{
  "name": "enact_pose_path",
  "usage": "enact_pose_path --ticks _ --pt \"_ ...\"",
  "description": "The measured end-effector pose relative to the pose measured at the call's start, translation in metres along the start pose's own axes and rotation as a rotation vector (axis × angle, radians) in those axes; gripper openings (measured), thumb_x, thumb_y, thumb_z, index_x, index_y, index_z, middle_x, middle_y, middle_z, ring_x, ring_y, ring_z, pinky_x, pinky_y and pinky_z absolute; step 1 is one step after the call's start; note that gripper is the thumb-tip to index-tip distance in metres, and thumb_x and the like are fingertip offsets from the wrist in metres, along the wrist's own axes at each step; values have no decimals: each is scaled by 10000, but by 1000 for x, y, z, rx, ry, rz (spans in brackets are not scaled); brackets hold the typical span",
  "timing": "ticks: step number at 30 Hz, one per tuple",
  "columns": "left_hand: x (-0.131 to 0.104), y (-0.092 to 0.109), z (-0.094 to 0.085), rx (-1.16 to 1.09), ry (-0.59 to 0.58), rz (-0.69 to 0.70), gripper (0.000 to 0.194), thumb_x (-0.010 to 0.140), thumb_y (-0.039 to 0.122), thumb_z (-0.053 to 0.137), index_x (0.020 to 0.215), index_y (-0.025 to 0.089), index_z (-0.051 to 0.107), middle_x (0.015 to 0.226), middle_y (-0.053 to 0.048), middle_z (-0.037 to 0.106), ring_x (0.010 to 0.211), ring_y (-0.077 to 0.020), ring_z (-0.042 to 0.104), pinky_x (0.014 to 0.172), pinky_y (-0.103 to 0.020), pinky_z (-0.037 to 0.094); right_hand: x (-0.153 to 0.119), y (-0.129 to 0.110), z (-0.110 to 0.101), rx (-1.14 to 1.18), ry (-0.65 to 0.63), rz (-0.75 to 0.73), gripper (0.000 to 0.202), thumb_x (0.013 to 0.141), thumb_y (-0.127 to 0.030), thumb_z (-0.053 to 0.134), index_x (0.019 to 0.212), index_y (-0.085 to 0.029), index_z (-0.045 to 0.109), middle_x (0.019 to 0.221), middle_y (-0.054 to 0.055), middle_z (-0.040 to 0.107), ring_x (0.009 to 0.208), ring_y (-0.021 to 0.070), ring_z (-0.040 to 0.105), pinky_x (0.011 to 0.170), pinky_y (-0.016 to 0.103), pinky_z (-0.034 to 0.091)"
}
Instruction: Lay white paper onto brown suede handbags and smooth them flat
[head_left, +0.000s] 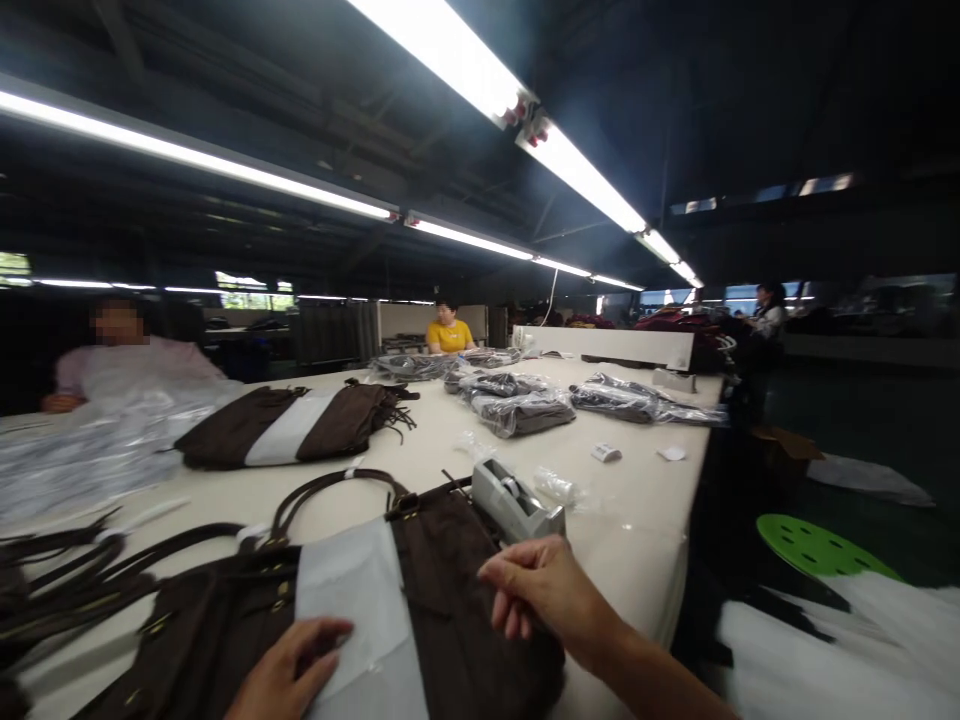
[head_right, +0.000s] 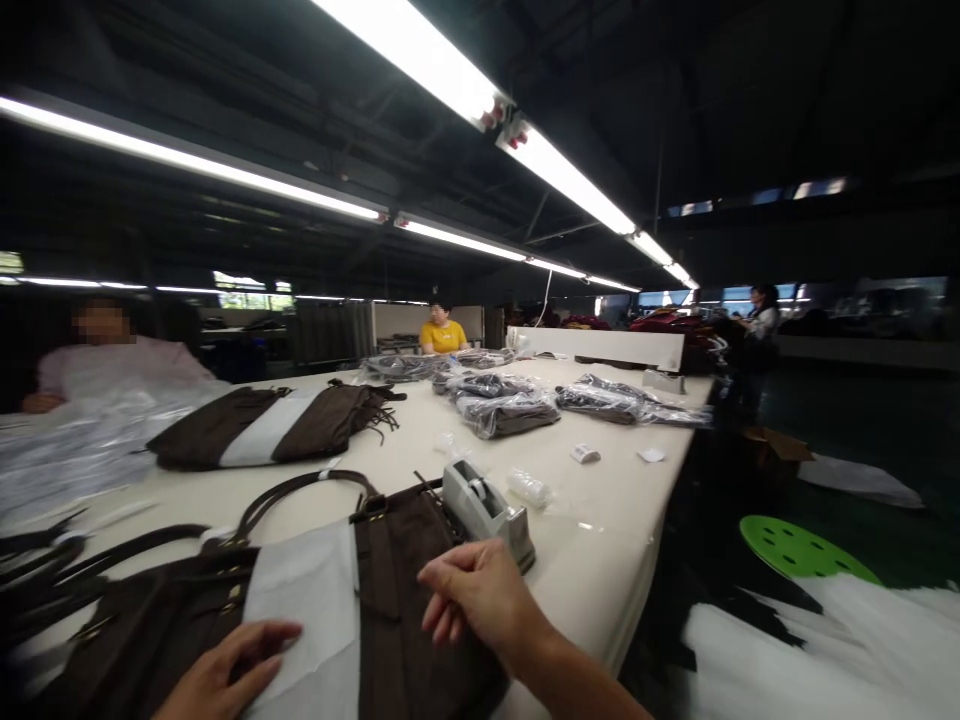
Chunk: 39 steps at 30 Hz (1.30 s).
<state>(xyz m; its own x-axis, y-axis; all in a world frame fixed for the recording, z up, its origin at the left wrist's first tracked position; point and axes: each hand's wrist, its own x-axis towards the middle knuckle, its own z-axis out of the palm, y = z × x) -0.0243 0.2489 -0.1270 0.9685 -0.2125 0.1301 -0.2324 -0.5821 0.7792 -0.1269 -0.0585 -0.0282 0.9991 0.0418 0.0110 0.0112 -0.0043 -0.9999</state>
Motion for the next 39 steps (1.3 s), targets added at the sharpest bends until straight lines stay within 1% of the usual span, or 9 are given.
enact_pose_path --ticks 5,10,13,20,24,31,34,36,39 --pt "-6 21 -2 -67 -13 -5 462 569 483 512 858 183 712 896 -70 725 872 -256 655 853 -367 505 24 4 112 95 -219 246 341 772 -311 672 532 -120 522 467 41 569 345 106 510 323 160 375" --pt "-4 14 -1 -161 -63 2 471 570 461 504 887 161 678 930 -87 728 925 -266 654 887 -368 487 53 29 156 58 3 454 93 868 -41 475 853 -132 488 465 45 584 340 138 529 332 166 426" --pt "-4 15 0 -164 -62 -17 496 562 443 491 915 139 660 975 -110 720 972 -270 645 916 -367 478 61 48 164 13 88 522 222 874 -6 446 1044 -139 395 522 45 616 343 144 543 336 172 444" --pt "-7 21 1 -149 -13 -39 434 575 305 489 931 127 662 957 -95 712 939 -245 637 899 -357 465 71 82 164 -365 105 494 362 802 62 471 1086 -148 389 527 -26 586 354 155 546 338 199 445" --pt "-8 21 2 -134 -3 -38 381 584 236 500 905 126 673 915 -78 708 887 -220 633 857 -333 464 70 74 156 -514 25 413 236 739 8 587 881 -158 499 450 -56 535 318 137 501 348 180 387" --pt "-6 17 6 -101 11 -47 399 564 195 524 928 127 672 814 -35 663 718 -164 573 709 -282 450 47 34 136 -708 -446 484 354 736 -65 624 494 -197 403 371 -49 462 296 91 386 363 191 319" --pt "-5 14 8 -98 15 -42 410 560 218 529 933 120 667 827 -43 648 714 -163 560 704 -283 449 35 31 129 -803 -317 277 221 676 -180 757 605 -196 548 491 -27 562 466 159 561 494 239 440" --pt "-4 13 7 -96 6 -39 404 572 254 537 931 121 665 817 -45 644 723 -169 562 700 -283 454 32 41 126 -922 -216 -67 146 712 -265 757 792 -211 648 740 21 685 749 233 662 700 309 510" --pt "-5 12 4 -109 -12 -28 427 575 291 531 942 121 666 817 -52 657 741 -183 576 706 -290 471 36 68 125 -1048 -326 -531 331 811 -288 679 1131 -220 624 1200 76 641 1160 279 555 1010 400 421"
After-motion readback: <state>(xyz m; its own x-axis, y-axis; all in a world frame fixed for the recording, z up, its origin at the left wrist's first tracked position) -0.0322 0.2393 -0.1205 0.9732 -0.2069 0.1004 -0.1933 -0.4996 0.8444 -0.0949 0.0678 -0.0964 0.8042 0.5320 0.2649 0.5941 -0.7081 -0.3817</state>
